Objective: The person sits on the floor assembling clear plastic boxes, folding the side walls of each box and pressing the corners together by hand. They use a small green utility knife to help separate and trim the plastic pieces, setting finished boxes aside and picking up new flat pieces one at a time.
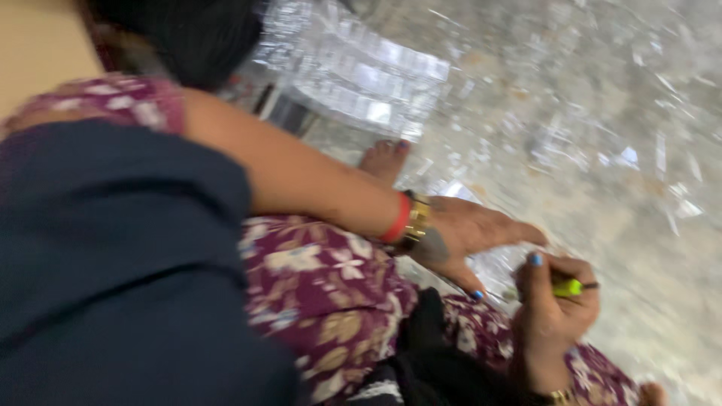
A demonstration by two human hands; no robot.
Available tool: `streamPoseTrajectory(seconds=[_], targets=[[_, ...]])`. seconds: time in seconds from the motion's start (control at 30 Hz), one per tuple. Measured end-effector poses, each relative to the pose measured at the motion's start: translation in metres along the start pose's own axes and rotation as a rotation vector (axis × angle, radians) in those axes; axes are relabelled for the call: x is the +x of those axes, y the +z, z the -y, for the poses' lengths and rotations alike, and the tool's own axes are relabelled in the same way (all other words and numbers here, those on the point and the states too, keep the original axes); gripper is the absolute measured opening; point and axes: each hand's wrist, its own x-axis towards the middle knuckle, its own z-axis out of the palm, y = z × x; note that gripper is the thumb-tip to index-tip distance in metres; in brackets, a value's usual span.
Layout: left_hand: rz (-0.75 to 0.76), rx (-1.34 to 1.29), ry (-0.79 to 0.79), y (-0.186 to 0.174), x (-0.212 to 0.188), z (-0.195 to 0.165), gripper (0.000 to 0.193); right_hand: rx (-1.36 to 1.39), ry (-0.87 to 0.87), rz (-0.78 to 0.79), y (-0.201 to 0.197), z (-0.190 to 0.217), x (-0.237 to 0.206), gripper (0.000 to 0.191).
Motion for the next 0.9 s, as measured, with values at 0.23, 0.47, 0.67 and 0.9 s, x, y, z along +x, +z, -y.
streamPoseTrajectory(seconds=[0.23, 0.47, 0.67, 0.9], targets=[[-0.191, 0.134, -0.039, -0.002, -0.029, -0.009, 0.102, -0.066, 0.019, -0.023, -0.007, 0.016, -0.018, 0.010], [-0.296, -0.170, 0.136, -0.007, -0.039, -0.023, 0.104, -0.105, -0.060, 0.042, 0.002, 0.031, -0.027, 0.015], [-0.154, 0.234, -0.150, -0.004, -0.038, -0.022, 0.111, -0.121, -0.139, 0.249, 0.011, 0.041, -0.016, 0.074], [-0.116, 0.294, -0.024, 0.005, -0.039, -0.002, 0.117, -0.433, 0.063, 0.366, -0.011, 0.030, 0.005, 0.072]])
